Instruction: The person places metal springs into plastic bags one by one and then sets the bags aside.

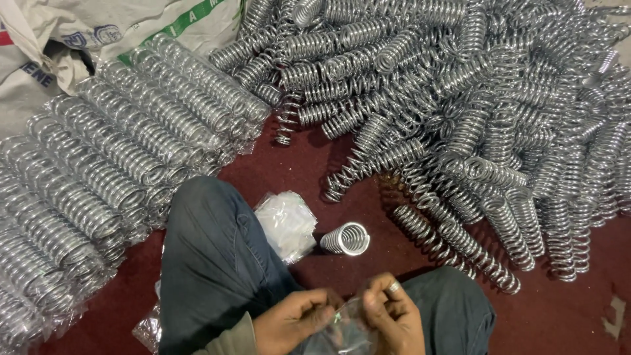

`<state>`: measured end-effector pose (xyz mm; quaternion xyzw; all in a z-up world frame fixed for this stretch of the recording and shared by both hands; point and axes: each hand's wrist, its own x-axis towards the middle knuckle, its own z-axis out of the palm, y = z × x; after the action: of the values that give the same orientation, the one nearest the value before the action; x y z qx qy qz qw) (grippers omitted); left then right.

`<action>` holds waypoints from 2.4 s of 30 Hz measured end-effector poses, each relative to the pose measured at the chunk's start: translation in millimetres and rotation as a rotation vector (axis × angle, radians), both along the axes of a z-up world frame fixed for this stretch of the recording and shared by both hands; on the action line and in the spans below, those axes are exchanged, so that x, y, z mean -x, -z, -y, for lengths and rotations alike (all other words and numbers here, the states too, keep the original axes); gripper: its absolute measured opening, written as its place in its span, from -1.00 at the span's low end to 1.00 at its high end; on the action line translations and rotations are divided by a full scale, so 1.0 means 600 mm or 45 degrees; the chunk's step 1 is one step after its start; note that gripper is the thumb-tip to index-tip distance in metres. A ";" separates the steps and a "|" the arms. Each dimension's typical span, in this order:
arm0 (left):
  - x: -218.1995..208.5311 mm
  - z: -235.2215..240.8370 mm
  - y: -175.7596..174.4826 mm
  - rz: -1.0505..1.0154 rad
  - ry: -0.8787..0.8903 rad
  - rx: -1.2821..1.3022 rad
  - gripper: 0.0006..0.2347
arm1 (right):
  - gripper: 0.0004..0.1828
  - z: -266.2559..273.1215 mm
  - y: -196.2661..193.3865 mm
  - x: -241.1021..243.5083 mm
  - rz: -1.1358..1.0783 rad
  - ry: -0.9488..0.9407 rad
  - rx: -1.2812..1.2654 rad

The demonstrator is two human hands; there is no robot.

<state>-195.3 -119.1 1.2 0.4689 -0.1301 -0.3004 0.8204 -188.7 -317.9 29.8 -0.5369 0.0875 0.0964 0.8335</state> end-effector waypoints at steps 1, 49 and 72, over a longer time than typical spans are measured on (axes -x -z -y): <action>-0.016 -0.005 -0.008 -0.001 0.005 -0.003 -0.63 | -0.83 0.001 0.003 -0.001 -0.001 0.005 -0.003; -0.091 0.040 0.065 0.524 -0.001 -1.602 -0.37 | 0.12 -0.029 0.073 -0.053 -0.220 -0.545 1.469; 0.024 0.083 -0.056 0.640 -0.566 -0.517 -0.21 | -0.39 -0.008 -0.144 -0.083 -0.728 -0.769 1.544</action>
<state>-209.5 -169.1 34.6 0.6974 -0.1602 -0.0109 0.6985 -138.6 -312.9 116.0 -0.8583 0.1877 0.3928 0.2718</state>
